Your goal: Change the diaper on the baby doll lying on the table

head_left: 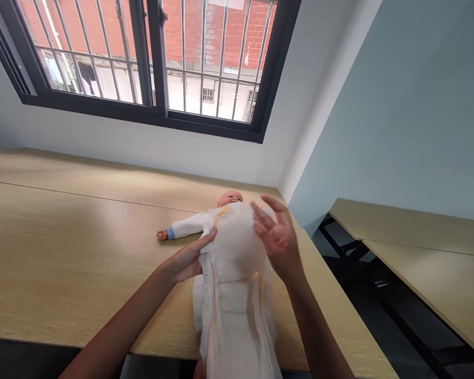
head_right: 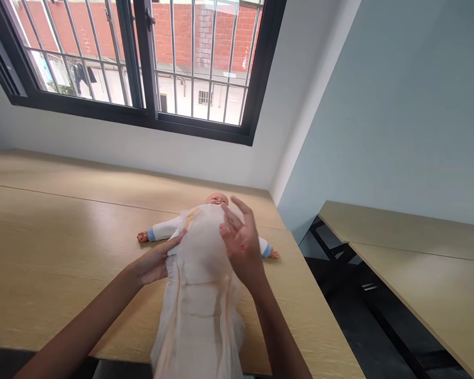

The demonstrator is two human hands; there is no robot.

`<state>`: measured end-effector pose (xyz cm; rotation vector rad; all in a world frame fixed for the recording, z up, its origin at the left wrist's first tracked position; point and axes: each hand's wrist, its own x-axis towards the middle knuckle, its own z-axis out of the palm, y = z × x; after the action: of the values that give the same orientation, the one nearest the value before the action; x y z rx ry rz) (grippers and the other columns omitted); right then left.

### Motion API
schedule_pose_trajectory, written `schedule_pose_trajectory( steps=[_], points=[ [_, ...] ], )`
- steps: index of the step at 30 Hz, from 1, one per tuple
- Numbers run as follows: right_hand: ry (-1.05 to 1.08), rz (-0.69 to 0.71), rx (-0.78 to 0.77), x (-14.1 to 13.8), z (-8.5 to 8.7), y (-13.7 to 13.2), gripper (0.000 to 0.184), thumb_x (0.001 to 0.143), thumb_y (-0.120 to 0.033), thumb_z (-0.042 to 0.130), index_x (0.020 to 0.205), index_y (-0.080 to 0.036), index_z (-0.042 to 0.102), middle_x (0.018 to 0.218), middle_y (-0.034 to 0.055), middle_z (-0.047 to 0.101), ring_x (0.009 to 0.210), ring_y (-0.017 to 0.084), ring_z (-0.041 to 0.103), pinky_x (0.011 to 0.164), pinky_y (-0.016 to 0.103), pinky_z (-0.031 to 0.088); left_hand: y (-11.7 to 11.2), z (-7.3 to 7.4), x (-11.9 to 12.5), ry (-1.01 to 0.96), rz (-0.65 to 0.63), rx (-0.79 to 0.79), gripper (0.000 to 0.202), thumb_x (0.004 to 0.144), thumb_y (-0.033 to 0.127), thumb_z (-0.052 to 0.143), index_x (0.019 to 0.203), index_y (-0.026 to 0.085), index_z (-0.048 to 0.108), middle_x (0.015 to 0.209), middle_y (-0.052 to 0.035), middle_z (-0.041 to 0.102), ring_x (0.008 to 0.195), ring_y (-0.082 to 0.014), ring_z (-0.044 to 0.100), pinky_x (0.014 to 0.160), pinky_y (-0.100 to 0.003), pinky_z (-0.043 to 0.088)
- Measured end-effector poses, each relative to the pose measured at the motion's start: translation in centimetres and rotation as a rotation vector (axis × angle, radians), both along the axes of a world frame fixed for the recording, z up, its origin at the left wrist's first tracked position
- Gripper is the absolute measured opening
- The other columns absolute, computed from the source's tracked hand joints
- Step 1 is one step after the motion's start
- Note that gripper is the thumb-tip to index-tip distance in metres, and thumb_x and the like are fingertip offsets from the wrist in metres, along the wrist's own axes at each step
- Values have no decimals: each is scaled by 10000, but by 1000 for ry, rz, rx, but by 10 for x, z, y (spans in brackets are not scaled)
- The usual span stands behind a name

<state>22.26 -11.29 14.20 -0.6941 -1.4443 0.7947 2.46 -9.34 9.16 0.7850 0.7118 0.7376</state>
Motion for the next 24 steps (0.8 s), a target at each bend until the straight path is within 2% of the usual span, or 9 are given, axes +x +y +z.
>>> schedule_pose_trajectory(
  steps=[2, 4, 6, 9, 10, 12, 15, 19, 24],
  points=[
    [-21, -190, 162, 13, 0, -16, 554, 857, -246, 661, 1360, -310, 437, 1500, 72, 376, 1335, 250, 457, 1124, 460, 369, -1, 1, -3, -68, 12, -77, 553, 853, 516, 648, 1254, 136, 614, 988, -78, 759, 828, -201, 713, 687, -241, 540],
    [-38, -370, 227, 27, -10, -34, 662, 807, -227, 719, 1387, -333, 417, 1537, 61, 320, 1359, 264, 422, 1142, 485, 329, -3, 1, -4, -146, 33, -151, 498, 886, 457, 629, 1257, 124, 616, 938, -72, 769, 793, -199, 722, 717, -249, 550],
    [-60, -443, 76, 34, -31, -51, 848, 750, -253, 780, 1456, -341, 318, 1553, 73, 296, 1403, 276, 351, 1155, 503, 294, -7, 0, -1, -218, 49, -212, 446, 917, 388, 602, 1271, 116, 610, 925, -72, 774, 811, -204, 731, 771, -259, 554],
    [-37, -369, -333, 29, -72, -68, 1066, 659, -389, 842, 1511, -261, 214, 1523, 150, 344, 1376, 311, 389, 1112, 499, 359, -15, -5, 8, -290, 18, -267, 425, 950, 348, 551, 1296, 105, 594, 943, -86, 774, 843, -213, 738, 812, -282, 558],
    [0, -308, -445, 25, -83, -71, 1055, 648, -433, 839, 1498, -234, 246, 1498, 169, 384, 1324, 323, 456, 1063, 483, 422, -18, -7, 11, -305, 3, -274, 426, 953, 349, 544, 1301, 108, 591, 954, -88, 773, 857, -217, 737, 821, -292, 559],
    [35, -227, -611, 15, -96, -75, 857, 696, -514, 783, 1389, -156, 428, 1363, 184, 541, 1199, 326, 570, 976, 432, 496, -25, -12, 18, -308, -17, -268, 440, 945, 362, 558, 1310, 117, 585, 996, -89, 769, 899, -226, 733, 845, -307, 556],
    [43, -302, -712, 7, -96, -75, 621, 749, -596, 700, 1120, -102, 634, 1103, 149, 698, 1044, 317, 645, 876, 368, 530, -33, -21, 24, -249, -3, -215, 505, 893, 399, 636, 1313, 124, 582, 1047, -87, 759, 963, -244, 718, 898, -317, 536],
    [264, -382, -749, 6, -93, -69, 566, 717, -542, 743, 1114, -145, 668, 1142, 86, 703, 1120, 281, 621, 904, 309, 515, -42, -28, 20, -198, 34, -50, 601, 787, 359, 768, 1314, 142, 577, 1124, -97, 735, 1071, -273, 677, 1006, -346, 469],
    [635, -279, -867, 2, -100, -61, 569, 687, -479, 765, 1142, -153, 658, 1150, 71, 704, 1136, 265, 625, 874, 321, 552, -56, -29, 11, -204, -88, -13, 609, 771, 398, 771, 1295, 144, 590, 1222, -125, 687, 1200, -312, 597, 1062, -396, 420]
  ],
)
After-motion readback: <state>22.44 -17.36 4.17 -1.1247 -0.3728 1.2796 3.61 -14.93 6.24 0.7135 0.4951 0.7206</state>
